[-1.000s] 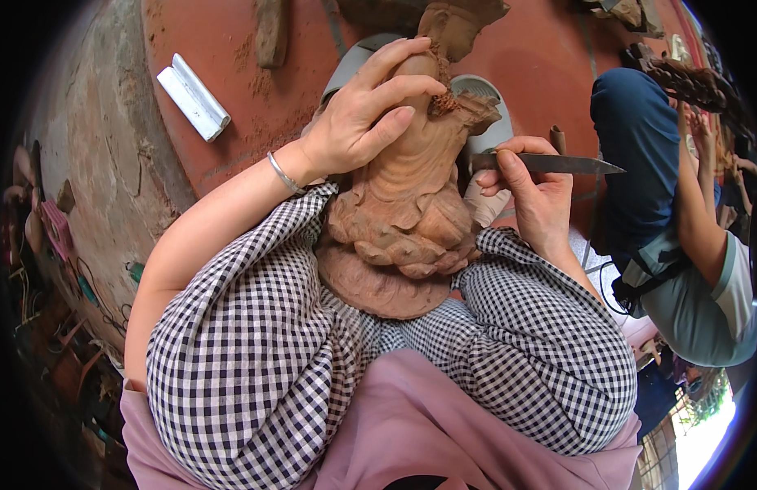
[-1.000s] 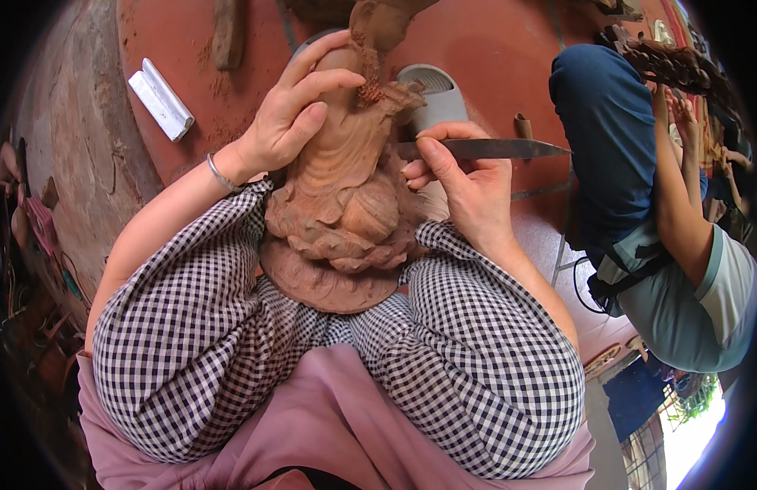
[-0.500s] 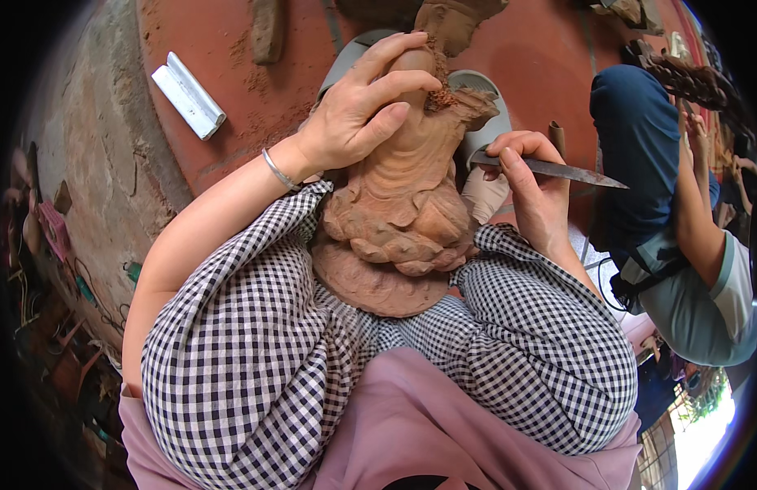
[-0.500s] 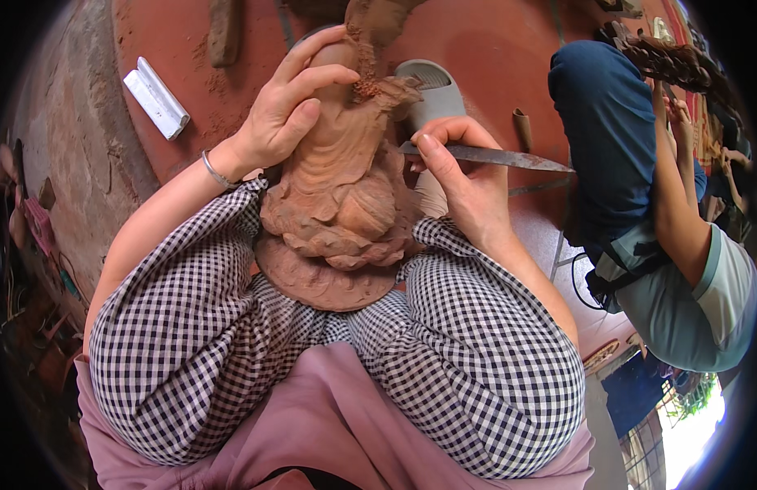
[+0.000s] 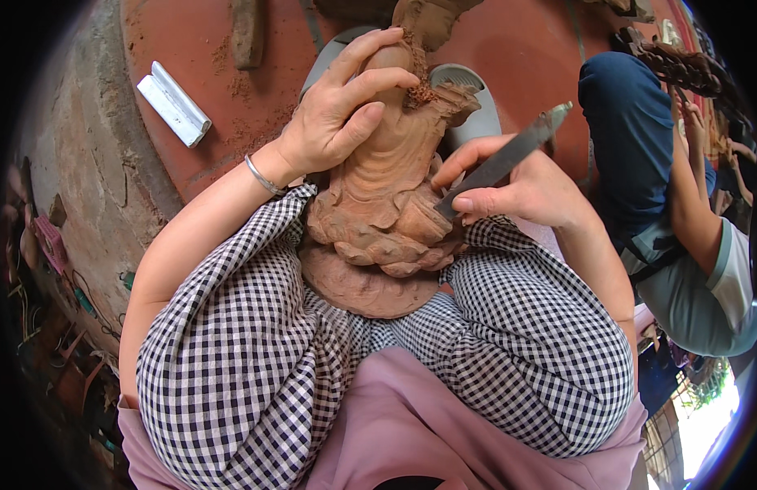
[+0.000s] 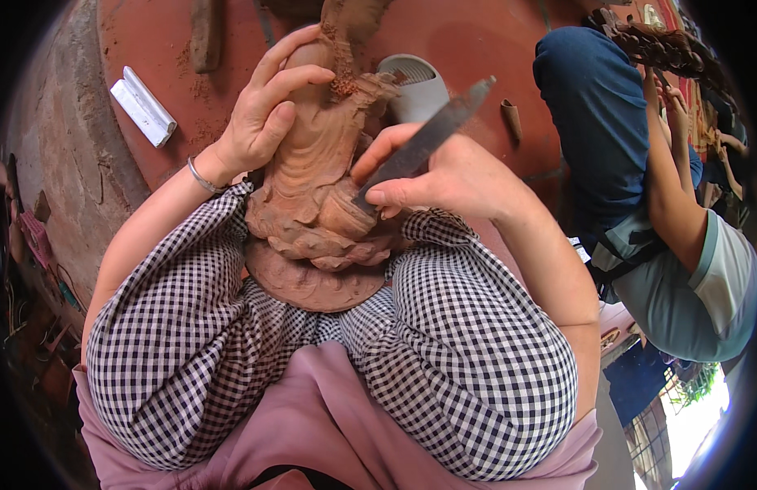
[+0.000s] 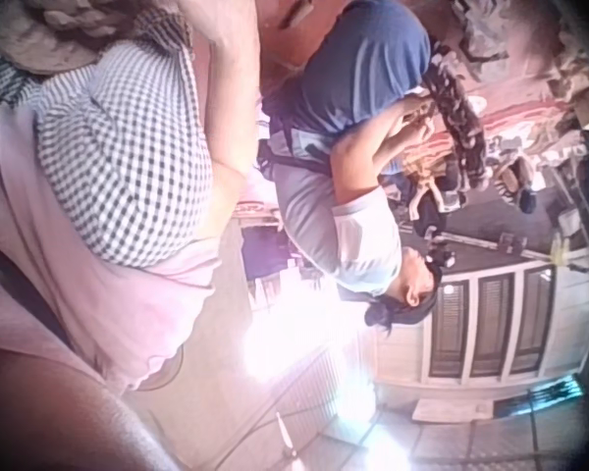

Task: The person carves a wooden figurine using a chisel, focusing on detailing the upper body and head. They hold the wood between their legs and use precise hand movements to shape the surface.

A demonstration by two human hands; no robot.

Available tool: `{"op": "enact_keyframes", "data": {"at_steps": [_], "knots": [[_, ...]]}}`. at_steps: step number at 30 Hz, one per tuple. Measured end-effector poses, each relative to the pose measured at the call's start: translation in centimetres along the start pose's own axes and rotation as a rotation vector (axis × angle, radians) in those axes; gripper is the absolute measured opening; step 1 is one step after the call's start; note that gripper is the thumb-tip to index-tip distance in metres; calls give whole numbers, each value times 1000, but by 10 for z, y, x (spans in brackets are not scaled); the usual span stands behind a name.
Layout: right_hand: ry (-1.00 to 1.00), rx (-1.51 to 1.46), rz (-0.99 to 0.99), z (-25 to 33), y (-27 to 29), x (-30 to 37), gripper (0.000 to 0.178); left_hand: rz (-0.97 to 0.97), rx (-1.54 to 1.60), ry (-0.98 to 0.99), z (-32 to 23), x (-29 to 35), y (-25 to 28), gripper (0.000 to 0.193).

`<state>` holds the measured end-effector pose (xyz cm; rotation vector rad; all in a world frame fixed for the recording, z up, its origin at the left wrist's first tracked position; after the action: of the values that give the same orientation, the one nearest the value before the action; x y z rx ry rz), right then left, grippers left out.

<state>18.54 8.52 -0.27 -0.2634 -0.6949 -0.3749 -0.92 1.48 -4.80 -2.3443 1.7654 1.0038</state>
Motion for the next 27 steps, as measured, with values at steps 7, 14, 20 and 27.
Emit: {"op": "enact_keyframes", "data": {"at_steps": [7, 14, 20, 27], "knots": [[403, 373, 176, 37, -9, 3, 13, -4, -18, -9, -1, -1, 0, 38], [40, 697, 163, 41, -9, -22, 30, 33, -40, -8, 2, 0, -3, 49], [250, 567, 230, 42, -14, -14, 27, -12, -5, 12, 1, 1, 0, 38], [188, 532, 115, 33, -4, -35, 34, -5, 1, 3, 1, -1, -3, 37]]}}
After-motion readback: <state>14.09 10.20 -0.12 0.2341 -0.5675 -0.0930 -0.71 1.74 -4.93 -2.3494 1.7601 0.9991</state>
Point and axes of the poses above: each hand's wrist, its own x-axis away from the middle knuckle, its own y-axis out of the back of the hand, z = x × y, the point moved 6 cm from there along -x, towards the middle knuckle, and after that the axes turned 11 degrees about -z, right-handed, at the moved point
